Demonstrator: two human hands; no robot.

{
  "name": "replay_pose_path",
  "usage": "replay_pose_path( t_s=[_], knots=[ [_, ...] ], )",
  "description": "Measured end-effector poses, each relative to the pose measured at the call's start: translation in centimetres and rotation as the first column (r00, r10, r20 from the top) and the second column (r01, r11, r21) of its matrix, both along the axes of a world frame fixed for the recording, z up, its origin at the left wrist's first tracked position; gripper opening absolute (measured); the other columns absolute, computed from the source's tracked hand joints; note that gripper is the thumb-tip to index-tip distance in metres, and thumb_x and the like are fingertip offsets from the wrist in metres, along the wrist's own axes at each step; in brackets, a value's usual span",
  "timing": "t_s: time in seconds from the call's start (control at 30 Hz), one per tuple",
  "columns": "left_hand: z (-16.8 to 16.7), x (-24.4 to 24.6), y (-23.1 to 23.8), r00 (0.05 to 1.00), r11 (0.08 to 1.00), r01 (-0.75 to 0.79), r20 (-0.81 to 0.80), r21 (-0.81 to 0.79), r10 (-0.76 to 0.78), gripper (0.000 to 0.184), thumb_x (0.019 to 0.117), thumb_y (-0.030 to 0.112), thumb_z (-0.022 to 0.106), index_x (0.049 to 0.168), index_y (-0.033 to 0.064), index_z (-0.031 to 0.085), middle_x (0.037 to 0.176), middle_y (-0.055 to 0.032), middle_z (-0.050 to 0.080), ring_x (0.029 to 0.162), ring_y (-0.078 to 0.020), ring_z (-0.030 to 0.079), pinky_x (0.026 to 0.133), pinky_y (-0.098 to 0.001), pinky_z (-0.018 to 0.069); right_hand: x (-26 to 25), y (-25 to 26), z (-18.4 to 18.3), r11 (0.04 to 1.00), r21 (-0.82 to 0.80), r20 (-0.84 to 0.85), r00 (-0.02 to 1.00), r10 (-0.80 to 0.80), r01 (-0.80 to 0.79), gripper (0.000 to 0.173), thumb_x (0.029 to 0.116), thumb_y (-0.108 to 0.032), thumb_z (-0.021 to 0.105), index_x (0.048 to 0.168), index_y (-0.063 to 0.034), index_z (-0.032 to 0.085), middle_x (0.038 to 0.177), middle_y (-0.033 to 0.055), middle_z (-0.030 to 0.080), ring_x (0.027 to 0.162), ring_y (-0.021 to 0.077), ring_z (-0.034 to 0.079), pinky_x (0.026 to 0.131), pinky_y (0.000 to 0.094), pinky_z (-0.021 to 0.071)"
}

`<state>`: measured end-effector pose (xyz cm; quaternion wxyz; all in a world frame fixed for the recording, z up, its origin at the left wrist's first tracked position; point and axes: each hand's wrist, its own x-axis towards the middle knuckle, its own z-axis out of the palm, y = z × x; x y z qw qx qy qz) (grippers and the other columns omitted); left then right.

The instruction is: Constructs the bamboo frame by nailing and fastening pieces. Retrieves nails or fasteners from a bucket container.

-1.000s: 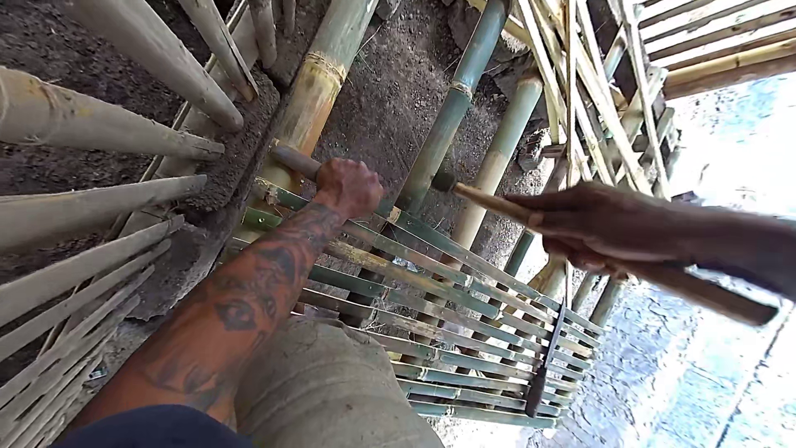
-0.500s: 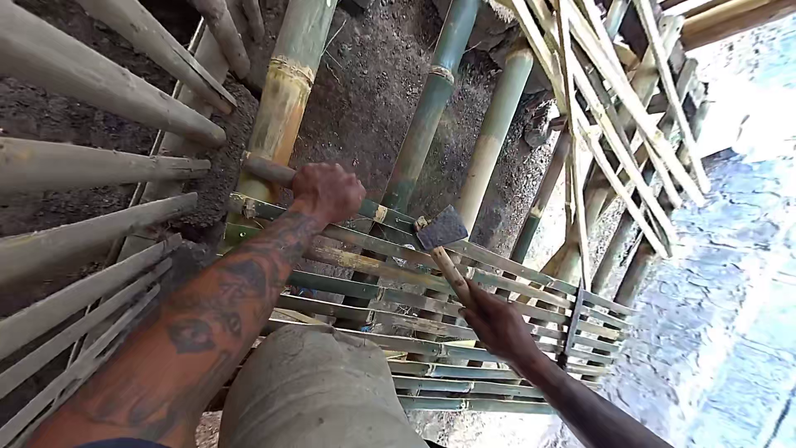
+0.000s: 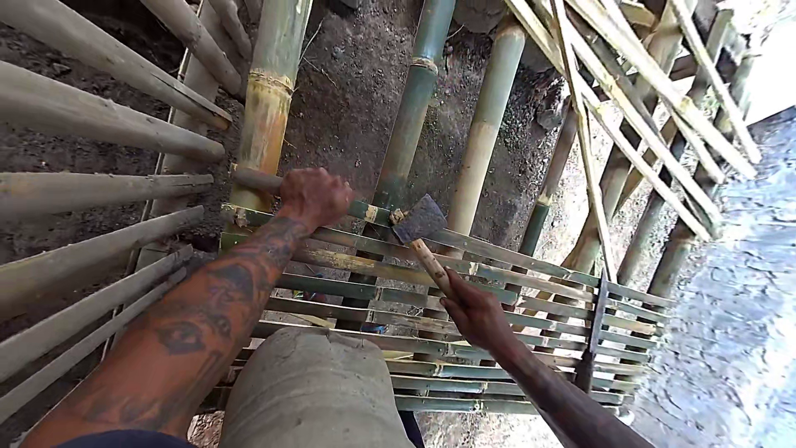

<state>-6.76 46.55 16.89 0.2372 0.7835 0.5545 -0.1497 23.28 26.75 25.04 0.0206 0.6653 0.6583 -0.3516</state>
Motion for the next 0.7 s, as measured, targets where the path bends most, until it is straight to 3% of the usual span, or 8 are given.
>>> replay_pose_path(
  t_s=[0.13, 0.23, 0.3, 0.37, 0.5, 0.57, 0.63, 0.7],
  knots=[
    [0.1, 0.0, -0.1, 1.000, 1.000, -0.006, 0.018, -0.008, 0.006, 0.058, 0.1053, 0.039, 0.031, 0.073, -0.0003, 0.059, 0.077, -0.0244, 0.066, 0.081, -0.0458, 0.070, 0.060, -0.0597, 0.0483, -0.3, 0.4, 0.4, 0.952, -0.266, -0.099, 0.978, -0.184, 0.152, 0.062, 0.0940, -0.021, 0.067, 0.152, -0.0066, 0.050, 0.104, 0.0134, 0.074, 0.080, 0.0211, 0.071, 0.077, 0.0416, 0.0594],
    [-0.1, -0.1, -0.1, 1.000, 1.000, 0.001, -0.002, 0.005, -0.001, 0.059, 0.1047, 0.040, 0.028, 0.072, 0.0015, 0.058, 0.075, -0.0225, 0.065, 0.079, -0.0437, 0.070, 0.059, -0.0582, 0.0478, -0.4, 2.1, 0.8, 0.826, -0.507, -0.203, 0.897, -0.392, 0.246, 0.063, 0.0941, -0.018, 0.064, 0.153, -0.0080, 0.044, 0.094, 0.0074, 0.069, 0.065, 0.0146, 0.068, 0.062, 0.0329, 0.0616],
    [-0.2, -0.1, -0.2, 1.000, 1.000, 0.007, -0.001, 0.007, -0.007, 0.059, 0.1048, 0.040, 0.028, 0.071, 0.0016, 0.057, 0.074, -0.0222, 0.065, 0.078, -0.0430, 0.070, 0.059, -0.0578, 0.0473, -0.2, 2.7, 1.3, 0.828, -0.471, -0.213, 0.871, -0.442, 0.305, 0.061, 0.0939, -0.020, 0.062, 0.152, -0.0090, 0.048, 0.086, 0.0042, 0.066, 0.056, 0.0111, 0.060, 0.053, 0.0299, 0.0549],
    [-0.3, -0.1, -0.2, 1.000, 1.000, 0.014, -0.001, 0.014, -0.014, 0.060, 0.1048, 0.042, 0.028, 0.071, 0.0020, 0.057, 0.074, -0.0214, 0.065, 0.078, -0.0426, 0.070, 0.059, -0.0572, 0.0473, 0.1, 2.9, 1.6, 0.857, -0.380, -0.200, 0.874, -0.443, 0.348, 0.061, 0.0933, -0.021, 0.062, 0.151, -0.0086, 0.049, 0.086, 0.0027, 0.068, 0.056, 0.0083, 0.058, 0.052, 0.0277, 0.0533],
    [-0.4, -0.1, -0.2, 1.000, 1.000, 0.001, -0.001, 0.014, -0.001, 0.060, 0.1048, 0.043, 0.029, 0.070, 0.0027, 0.057, 0.073, -0.0205, 0.064, 0.076, -0.0422, 0.069, 0.057, -0.0563, 0.0465, 0.4, 4.4, 2.1, 0.958, -0.151, -0.079, 0.963, -0.258, 0.244, 0.055, 0.1001, -0.037, 0.057, 0.149, -0.0114, 0.055, 0.085, 0.0027, 0.071, 0.060, 0.0087, 0.059, 0.056, 0.0316, 0.0528],
    [-0.2, 0.0, -0.1, 1.000, 1.000, 0.000, -0.007, 0.000, 0.000, 0.060, 0.1051, 0.043, 0.028, 0.071, 0.0028, 0.057, 0.073, -0.0205, 0.064, 0.077, -0.0422, 0.069, 0.058, -0.0564, 0.0464, 0.2, 5.9, 2.2, 0.990, -0.022, 0.018, 0.990, -0.137, 0.137, 0.049, 0.1008, -0.042, 0.054, 0.135, -0.0077, 0.066, 0.078, 0.0037, 0.069, 0.060, 0.0134, 0.061, 0.056, 0.0373, 0.0520],
    [-0.1, 0.0, -0.1, 1.000, 1.000, 0.009, -0.010, -0.002, -0.009, 0.059, 0.1053, 0.042, 0.028, 0.071, 0.0027, 0.058, 0.073, -0.0205, 0.065, 0.077, -0.0419, 0.069, 0.058, -0.0563, 0.0463, 0.5, 8.3, 2.3, 0.999, -0.043, 0.104, 0.994, -0.021, 0.026, 0.040, 0.1001, -0.035, 0.057, 0.119, -0.0015, 0.067, 0.081, 0.0134, 0.068, 0.070, 0.0281, 0.066, 0.066, 0.0513, 0.0538],
    [-0.2, 0.0, -0.1, 1.000, 1.000, 0.018, -0.011, 0.007, -0.018, 0.059, 0.1052, 0.042, 0.028, 0.071, 0.0031, 0.057, 0.072, -0.0202, 0.064, 0.076, -0.0415, 0.069, 0.057, -0.0562, 0.0460, 1.1, 11.1, 2.1, 0.982, -0.185, 0.168, 0.984, 0.068, -0.036, 0.033, 0.1000, -0.023, 0.063, 0.120, 0.0032, 0.063, 0.091, 0.0215, 0.069, 0.084, 0.0385, 0.070, 0.079, 0.0602, 0.0543]
  ],
)
